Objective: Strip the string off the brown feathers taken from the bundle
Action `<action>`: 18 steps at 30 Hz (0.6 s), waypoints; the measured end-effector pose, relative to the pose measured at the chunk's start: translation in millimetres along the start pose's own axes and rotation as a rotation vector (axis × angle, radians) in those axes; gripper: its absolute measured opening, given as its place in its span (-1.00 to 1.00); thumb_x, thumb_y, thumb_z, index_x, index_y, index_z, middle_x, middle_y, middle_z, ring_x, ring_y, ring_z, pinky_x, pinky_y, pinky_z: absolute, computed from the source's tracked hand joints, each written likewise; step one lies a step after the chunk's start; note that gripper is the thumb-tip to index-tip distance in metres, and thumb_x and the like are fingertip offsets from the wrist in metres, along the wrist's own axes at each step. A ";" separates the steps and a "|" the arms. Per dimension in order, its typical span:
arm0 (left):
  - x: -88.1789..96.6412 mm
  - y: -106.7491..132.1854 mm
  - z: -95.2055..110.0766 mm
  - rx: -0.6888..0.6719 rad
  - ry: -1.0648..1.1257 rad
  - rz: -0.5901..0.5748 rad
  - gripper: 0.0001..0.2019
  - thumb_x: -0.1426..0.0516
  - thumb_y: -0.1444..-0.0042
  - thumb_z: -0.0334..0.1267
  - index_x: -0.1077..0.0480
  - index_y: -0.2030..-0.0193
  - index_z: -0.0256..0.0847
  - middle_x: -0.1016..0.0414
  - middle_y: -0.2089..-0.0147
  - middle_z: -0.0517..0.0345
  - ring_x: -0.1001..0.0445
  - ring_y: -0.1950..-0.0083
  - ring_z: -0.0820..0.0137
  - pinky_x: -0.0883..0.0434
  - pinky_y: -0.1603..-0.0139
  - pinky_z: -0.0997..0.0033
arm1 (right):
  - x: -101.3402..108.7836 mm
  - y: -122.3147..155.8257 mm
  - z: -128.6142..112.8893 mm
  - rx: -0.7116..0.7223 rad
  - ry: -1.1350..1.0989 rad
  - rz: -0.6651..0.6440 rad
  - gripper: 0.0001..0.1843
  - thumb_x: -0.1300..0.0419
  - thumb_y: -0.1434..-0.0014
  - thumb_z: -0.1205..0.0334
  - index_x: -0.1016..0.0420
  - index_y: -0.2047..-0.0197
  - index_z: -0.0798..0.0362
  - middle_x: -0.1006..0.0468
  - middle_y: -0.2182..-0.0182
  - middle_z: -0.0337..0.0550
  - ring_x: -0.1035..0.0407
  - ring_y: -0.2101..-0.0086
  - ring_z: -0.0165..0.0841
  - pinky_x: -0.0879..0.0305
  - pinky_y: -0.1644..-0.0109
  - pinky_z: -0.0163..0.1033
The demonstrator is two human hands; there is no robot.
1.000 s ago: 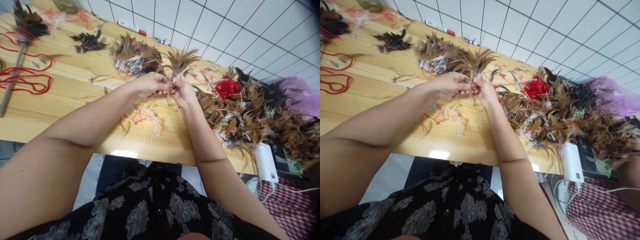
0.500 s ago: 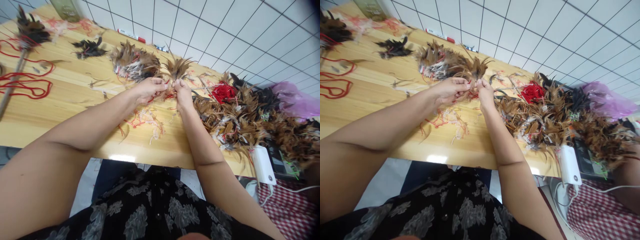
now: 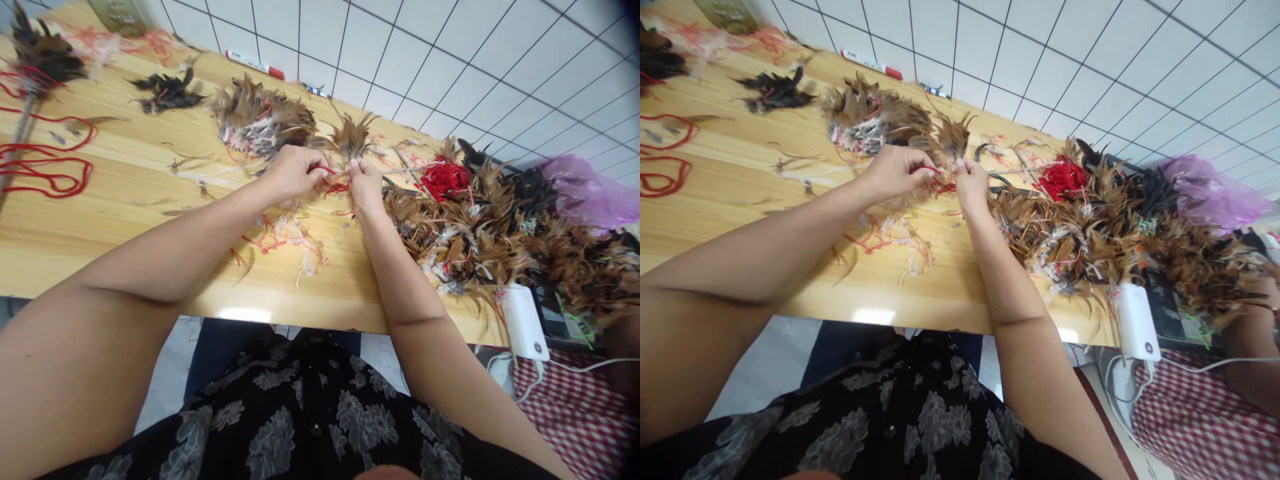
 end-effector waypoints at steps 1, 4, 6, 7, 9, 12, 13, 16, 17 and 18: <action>0.4 0.4 0.0 -0.019 -0.009 0.001 -0.85 -0.27 -0.25 -0.36 -0.71 0.22 -0.13 -0.69 0.25 0.11 -0.66 0.05 0.16 -0.52 -0.16 0.21 | -0.2 2.5 -2.8 -0.004 0.020 0.002 -0.56 -0.23 -0.61 0.20 -0.34 0.39 -0.05 -0.29 0.45 -0.37 -0.27 0.32 -0.39 -0.32 0.05 -0.29; 1.0 1.8 0.0 -0.062 -0.022 0.006 -0.86 -0.27 -0.22 -0.35 -0.69 0.21 -0.06 -0.70 0.18 0.05 -0.67 -0.11 0.05 -0.53 -0.32 0.12 | -1.1 6.2 -6.6 -0.036 0.069 -0.005 -0.55 -0.24 -0.57 0.27 -0.37 0.43 -0.03 -0.26 0.49 -0.37 -0.27 0.32 -0.38 -0.28 0.08 -0.31; 1.0 3.1 0.3 -0.098 -0.042 0.007 -0.87 -0.26 -0.23 -0.36 -0.65 0.20 -0.05 -0.68 0.14 0.01 -0.66 -0.19 -0.01 -0.51 -0.38 0.07 | -2.5 5.9 -5.1 -0.071 0.098 -0.024 -0.51 -0.25 -0.56 0.27 -0.36 0.47 -0.03 -0.23 0.52 -0.37 -0.22 0.36 -0.38 -0.25 0.13 -0.31; 0.9 3.9 0.7 -0.116 -0.060 0.007 -0.89 -0.25 -0.24 -0.36 -0.62 0.21 -0.06 -0.67 0.11 -0.02 -0.66 -0.21 -0.03 -0.50 -0.40 0.05 | -3.4 5.6 -4.2 -0.087 0.107 -0.035 -0.50 -0.26 -0.56 0.27 -0.35 0.49 -0.03 -0.22 0.54 -0.37 -0.17 0.38 -0.38 -0.23 0.16 -0.32; 0.7 5.6 1.9 -0.151 -0.124 0.007 -0.88 -0.21 -0.30 -0.37 -0.51 0.26 -0.07 -0.63 0.06 -0.07 -0.65 -0.22 -0.06 -0.48 -0.40 0.00 | -5.4 6.4 -4.3 -0.121 0.106 -0.065 -0.49 -0.28 -0.55 0.26 -0.37 0.50 -0.02 -0.20 0.58 -0.38 -0.11 0.41 -0.40 -0.20 0.22 -0.33; 0.1 7.5 3.4 -0.188 -0.248 -0.005 -0.77 -0.15 -0.38 -0.40 -0.29 0.32 -0.06 -0.56 0.06 -0.10 -0.62 -0.26 -0.09 -0.46 -0.41 -0.05 | -8.2 13.0 -13.5 -0.187 0.041 -0.116 -0.51 -0.27 -0.56 0.29 -0.46 0.48 0.03 -0.28 0.60 -0.35 -0.16 0.44 -0.43 -0.17 0.28 -0.35; -0.2 7.7 3.5 -0.204 -0.278 -0.013 -0.75 -0.13 -0.38 -0.42 -0.26 0.33 -0.06 -0.55 0.08 -0.10 -0.61 -0.28 -0.10 -0.45 -0.42 -0.06 | -8.8 16.4 -18.5 -0.219 0.015 -0.129 -0.49 -0.26 -0.58 0.31 -0.47 0.49 0.05 -0.30 0.61 -0.34 -0.17 0.45 -0.45 -0.16 0.30 -0.36; -0.4 7.6 2.3 -0.254 -0.285 -0.029 -0.77 -0.09 -0.37 -0.45 -0.33 0.31 -0.08 -0.53 0.13 -0.12 -0.58 -0.34 -0.14 -0.43 -0.44 -0.09 | -8.8 26.7 -33.7 -0.337 -0.005 -0.133 -0.41 -0.26 -0.63 0.32 -0.46 0.53 0.07 -0.28 0.67 -0.34 -0.08 0.55 -0.52 0.03 0.46 -0.38; -0.2 7.4 1.6 -0.268 -0.276 -0.031 -0.77 -0.08 -0.37 -0.46 -0.37 0.30 -0.09 -0.53 0.12 -0.14 -0.57 -0.36 -0.15 -0.43 -0.45 -0.10 | -8.5 29.2 -37.8 -0.368 -0.014 -0.136 -0.39 -0.27 -0.64 0.31 -0.46 0.54 0.07 -0.27 0.69 -0.35 -0.04 0.59 -0.54 0.11 0.51 -0.39; -0.1 7.3 0.9 -0.279 -0.273 -0.036 -0.78 -0.07 -0.37 -0.46 -0.41 0.28 -0.10 -0.54 0.10 -0.16 -0.57 -0.38 -0.17 -0.43 -0.45 -0.12 | -8.2 31.3 -40.9 -0.396 -0.027 -0.146 -0.38 -0.27 -0.65 0.29 -0.47 0.54 0.08 -0.27 0.69 -0.35 -0.02 0.61 -0.56 0.16 0.55 -0.40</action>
Point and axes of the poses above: each hand's wrist, its own y-axis away from the middle knuckle, its own x-axis out of the back of the hand, z = x × y, the point moved 2 cm from there along -y, towards the middle knuckle
